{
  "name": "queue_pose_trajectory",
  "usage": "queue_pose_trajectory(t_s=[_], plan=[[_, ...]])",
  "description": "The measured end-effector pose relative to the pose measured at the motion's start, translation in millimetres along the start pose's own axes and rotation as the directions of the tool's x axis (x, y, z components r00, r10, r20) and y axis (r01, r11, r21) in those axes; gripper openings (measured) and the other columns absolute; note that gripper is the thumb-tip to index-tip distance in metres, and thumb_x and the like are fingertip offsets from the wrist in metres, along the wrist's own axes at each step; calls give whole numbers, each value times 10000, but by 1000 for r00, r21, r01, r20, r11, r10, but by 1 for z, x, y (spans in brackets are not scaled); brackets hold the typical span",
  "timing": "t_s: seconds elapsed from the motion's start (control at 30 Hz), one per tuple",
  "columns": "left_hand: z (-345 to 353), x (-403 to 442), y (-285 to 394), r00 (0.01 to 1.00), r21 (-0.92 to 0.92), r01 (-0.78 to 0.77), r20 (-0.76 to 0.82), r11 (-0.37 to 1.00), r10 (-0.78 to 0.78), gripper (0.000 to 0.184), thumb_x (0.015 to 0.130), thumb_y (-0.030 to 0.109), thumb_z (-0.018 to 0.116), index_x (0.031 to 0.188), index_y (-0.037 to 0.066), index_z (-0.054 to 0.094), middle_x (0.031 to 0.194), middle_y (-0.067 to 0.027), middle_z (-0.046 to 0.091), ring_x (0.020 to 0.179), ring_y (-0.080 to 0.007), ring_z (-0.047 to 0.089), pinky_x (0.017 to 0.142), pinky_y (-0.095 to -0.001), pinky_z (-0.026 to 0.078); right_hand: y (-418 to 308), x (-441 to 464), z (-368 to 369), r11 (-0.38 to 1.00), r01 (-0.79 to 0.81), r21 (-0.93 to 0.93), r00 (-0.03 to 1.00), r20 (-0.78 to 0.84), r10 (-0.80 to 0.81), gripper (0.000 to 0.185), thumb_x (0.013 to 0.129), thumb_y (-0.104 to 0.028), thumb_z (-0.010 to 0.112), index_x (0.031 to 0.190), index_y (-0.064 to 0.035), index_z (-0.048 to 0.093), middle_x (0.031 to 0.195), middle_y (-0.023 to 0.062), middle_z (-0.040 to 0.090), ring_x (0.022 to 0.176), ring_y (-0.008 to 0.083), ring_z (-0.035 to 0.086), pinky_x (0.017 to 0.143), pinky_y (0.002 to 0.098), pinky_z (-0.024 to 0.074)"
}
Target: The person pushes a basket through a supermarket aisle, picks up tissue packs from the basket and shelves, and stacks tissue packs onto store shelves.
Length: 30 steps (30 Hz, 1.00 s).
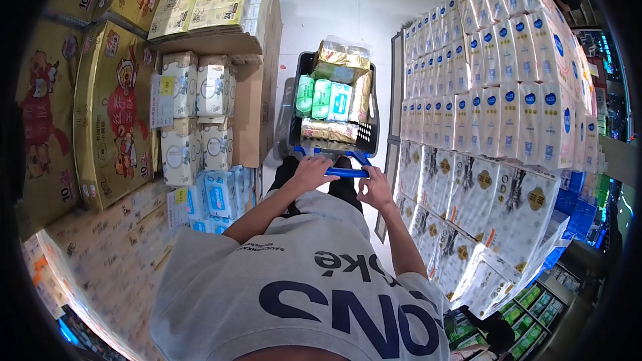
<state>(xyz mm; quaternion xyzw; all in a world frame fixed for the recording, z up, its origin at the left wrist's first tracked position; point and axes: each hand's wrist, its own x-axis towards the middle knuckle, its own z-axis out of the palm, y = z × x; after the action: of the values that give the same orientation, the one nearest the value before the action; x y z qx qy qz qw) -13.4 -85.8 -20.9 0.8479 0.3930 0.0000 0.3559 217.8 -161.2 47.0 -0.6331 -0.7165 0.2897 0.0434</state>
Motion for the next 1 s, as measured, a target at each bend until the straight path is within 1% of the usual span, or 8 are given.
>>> queue_pose_trajectory(t_s=[0.13, 0.33, 0.47, 0.6, 0.77, 0.83, 0.97, 1.0], plan=[[-7, 4, 4, 998, -9, 62, -3, 998, -62, 544, 823, 585, 570, 1017, 79, 611, 1072, -119, 610, 1067, -271, 568, 902, -439, 390, 26, 12, -18, 975, -22, 220, 999, -20, 27, 155, 611, -75, 716, 712, -79, 598, 1087, 95, 598, 1060, 295, 553, 906, 380, 458], [-22, 9, 11, 996, -25, 83, -32, 996, -84, 518, 796, 547, 624, 1036, 88, 626, 1053, -89, 623, 1007, -280, 588, 904, -418, 402, 81, 42, -49, 886, 117, 448, 973, -231, -11, 132, 629, -13, 706, 720, -46, 618, 972, 102, 635, 912, 270, 629, 811, 335, 497], [-26, 12, 26, 992, -20, 90, -85, 996, -92, 501, 782, 542, 643, 1004, 92, 638, 990, -87, 635, 945, -285, 602, 861, -422, 418, 109, 51, -59, 856, 203, 475, 957, -281, -71, 131, 636, -13, 710, 729, -50, 626, 963, 86, 633, 903, 239, 626, 776, 319, 496], [-19, 25, 47, 989, 88, 142, -46, 986, -139, 535, 768, 602, 625, 944, 97, 653, 927, -89, 644, 913, -276, 615, 845, -408, 425, 136, 54, -52, 803, 213, 557, 969, -227, -99, 174, 589, -41, 733, 705, -38, 603, 895, 82, 619, 881, 265, 618, 773, 340, 492], [-4, 52, 83, 971, 122, 239, -17, 963, -239, 620, 715, 704, 602, 889, 112, 665, 883, -80, 649, 897, -265, 624, 823, -408, 438, 172, 44, -42, 756, 194, 625, 979, -175, -107, 164, 590, -26, 707, 702, -45, 588, 831, 73, 618, 811, 246, 606, 723, 319, 484], [1, 59, 91, 962, 114, 272, -4, 955, -274, 649, 688, 735, 601, 874, 117, 669, 880, -76, 652, 894, -262, 627, 808, -410, 448, 187, 39, -40, 745, 113, 658, 993, -96, -66, 161, 595, -26, 709, 697, -51, 586, 810, 63, 617, 790, 229, 607, 709, 312, 486], [-5, 71, 86, 928, 128, 352, 83, 927, -364, 749, 599, 795, 611, 910, 118, 687, 890, -88, 654, 908, -258, 631, 791, -397, 481, 219, 30, -30, 697, 33, 716, 997, -75, 29, 150, 625, -40, 726, 718, -53, 608, 799, 45, 622, 770, 175, 615, 694, 300, 497], [-7, 73, 86, 910, 149, 374, 132, 916, -393, 788, 570, 813, 612, 926, 115, 692, 890, -93, 655, 914, -257, 631, 790, -389, 490, 229, 28, -29, 709, -10, 705, 999, -27, 41, 108, 690, -69, 711, 753, -65, 624, 888, 25, 654, 843, 142, 626, 714, 286, 499]])
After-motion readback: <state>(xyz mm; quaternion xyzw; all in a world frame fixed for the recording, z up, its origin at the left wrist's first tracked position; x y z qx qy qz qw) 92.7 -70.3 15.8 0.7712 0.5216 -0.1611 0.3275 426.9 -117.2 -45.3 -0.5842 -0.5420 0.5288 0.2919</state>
